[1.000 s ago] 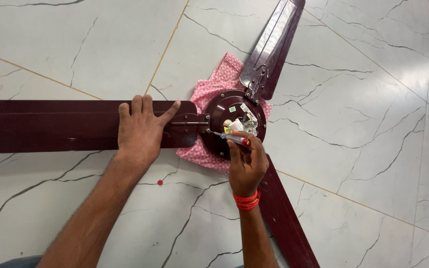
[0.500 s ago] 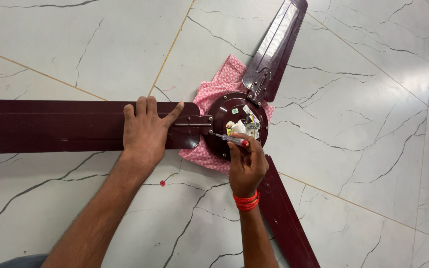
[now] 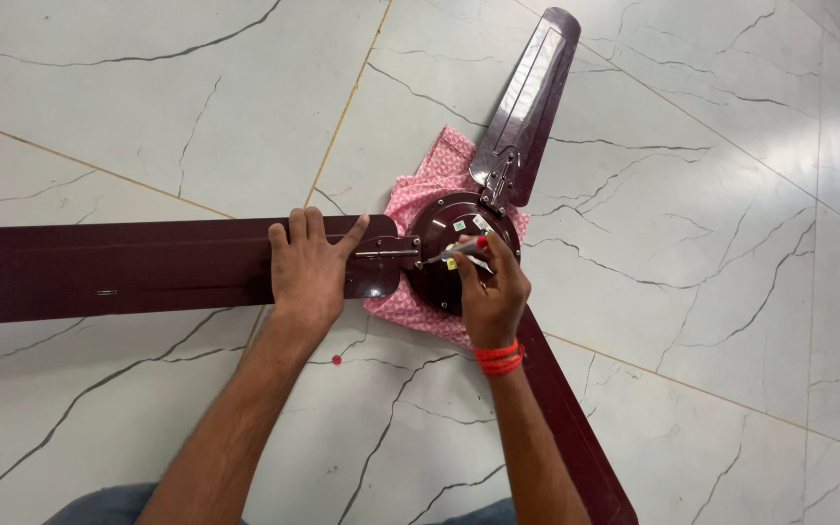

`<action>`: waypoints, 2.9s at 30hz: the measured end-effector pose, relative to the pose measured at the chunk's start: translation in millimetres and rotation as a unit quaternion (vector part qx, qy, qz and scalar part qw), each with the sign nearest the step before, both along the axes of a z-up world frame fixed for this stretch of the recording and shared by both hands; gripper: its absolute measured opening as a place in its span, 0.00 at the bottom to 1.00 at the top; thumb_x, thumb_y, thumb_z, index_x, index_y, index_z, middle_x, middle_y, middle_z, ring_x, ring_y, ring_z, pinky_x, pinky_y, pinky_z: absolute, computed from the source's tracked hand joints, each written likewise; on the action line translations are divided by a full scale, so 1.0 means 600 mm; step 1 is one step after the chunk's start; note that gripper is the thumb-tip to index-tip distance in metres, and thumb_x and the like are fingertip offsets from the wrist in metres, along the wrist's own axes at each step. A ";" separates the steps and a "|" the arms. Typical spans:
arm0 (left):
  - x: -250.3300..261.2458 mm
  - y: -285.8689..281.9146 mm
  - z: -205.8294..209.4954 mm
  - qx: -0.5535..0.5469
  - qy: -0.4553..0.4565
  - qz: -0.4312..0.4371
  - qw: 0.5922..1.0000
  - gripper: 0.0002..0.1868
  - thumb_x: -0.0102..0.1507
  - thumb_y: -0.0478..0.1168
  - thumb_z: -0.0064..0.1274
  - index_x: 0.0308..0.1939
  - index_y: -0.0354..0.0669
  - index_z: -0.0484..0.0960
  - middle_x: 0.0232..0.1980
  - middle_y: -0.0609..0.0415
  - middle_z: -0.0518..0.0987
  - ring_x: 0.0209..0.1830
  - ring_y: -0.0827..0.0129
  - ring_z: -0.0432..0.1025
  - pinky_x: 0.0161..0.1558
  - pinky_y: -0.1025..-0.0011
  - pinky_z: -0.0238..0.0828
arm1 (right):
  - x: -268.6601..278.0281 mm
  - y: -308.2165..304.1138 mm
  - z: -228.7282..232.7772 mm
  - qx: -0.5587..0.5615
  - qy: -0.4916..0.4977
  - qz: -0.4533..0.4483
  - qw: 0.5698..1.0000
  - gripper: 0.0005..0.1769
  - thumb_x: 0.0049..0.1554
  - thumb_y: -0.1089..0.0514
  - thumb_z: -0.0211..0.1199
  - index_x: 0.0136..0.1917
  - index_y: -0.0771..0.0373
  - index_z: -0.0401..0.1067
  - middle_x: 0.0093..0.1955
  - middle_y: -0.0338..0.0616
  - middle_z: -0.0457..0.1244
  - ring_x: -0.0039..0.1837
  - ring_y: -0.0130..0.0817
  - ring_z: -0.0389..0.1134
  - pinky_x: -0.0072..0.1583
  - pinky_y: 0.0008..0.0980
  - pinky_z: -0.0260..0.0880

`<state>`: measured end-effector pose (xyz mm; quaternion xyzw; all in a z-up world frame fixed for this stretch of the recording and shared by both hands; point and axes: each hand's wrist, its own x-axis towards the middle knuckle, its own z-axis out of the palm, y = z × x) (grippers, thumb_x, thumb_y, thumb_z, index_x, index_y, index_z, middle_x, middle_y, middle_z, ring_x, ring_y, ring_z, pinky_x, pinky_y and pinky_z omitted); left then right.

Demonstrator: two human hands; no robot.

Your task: The person uses a screwdriver to tighten screws on the central hub of a ceiling fan lying on the floor. They rotate the fan to access different screws and continue tightening them.

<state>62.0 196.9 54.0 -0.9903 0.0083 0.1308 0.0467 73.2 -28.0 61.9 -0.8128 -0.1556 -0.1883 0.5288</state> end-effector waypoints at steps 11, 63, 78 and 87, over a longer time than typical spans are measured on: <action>0.004 0.007 -0.022 -0.032 -0.007 0.007 0.999 0.53 0.57 0.43 0.64 0.80 0.81 0.51 0.66 0.44 0.64 0.67 0.54 0.55 0.63 0.52 0.54 | 0.036 0.011 0.087 -0.270 -0.042 0.055 0.961 0.19 0.53 0.60 0.75 0.53 0.69 0.73 0.46 0.50 0.69 0.46 0.41 0.73 0.46 0.37 0.74; 0.006 0.001 -0.013 -0.020 -0.001 0.014 1.000 0.52 0.57 0.46 0.64 0.79 0.80 0.51 0.68 0.41 0.61 0.68 0.52 0.53 0.63 0.54 0.51 | 0.155 0.061 0.027 -0.623 0.366 0.108 0.682 0.14 0.58 0.55 0.63 0.42 0.71 0.74 0.39 0.60 0.69 0.45 0.52 0.74 0.47 0.42 0.74; 0.005 0.003 -0.018 -0.021 -0.014 0.010 1.000 0.51 0.58 0.44 0.62 0.79 0.82 0.51 0.68 0.42 0.62 0.68 0.52 0.53 0.64 0.52 0.52 | 0.068 0.034 0.093 -0.684 0.021 0.230 0.692 0.06 0.52 0.65 0.65 0.35 0.70 0.76 0.48 0.53 0.64 0.47 0.45 0.73 0.47 0.41 0.77; 0.006 0.000 -0.010 -0.008 0.000 0.011 1.000 0.52 0.58 0.45 0.63 0.80 0.81 0.50 0.68 0.42 0.61 0.68 0.52 0.53 0.63 0.54 0.51 | 0.077 0.049 0.086 -0.628 0.221 0.133 0.734 0.17 0.60 0.54 0.66 0.34 0.67 0.77 0.34 0.58 0.68 0.41 0.51 0.73 0.47 0.46 0.74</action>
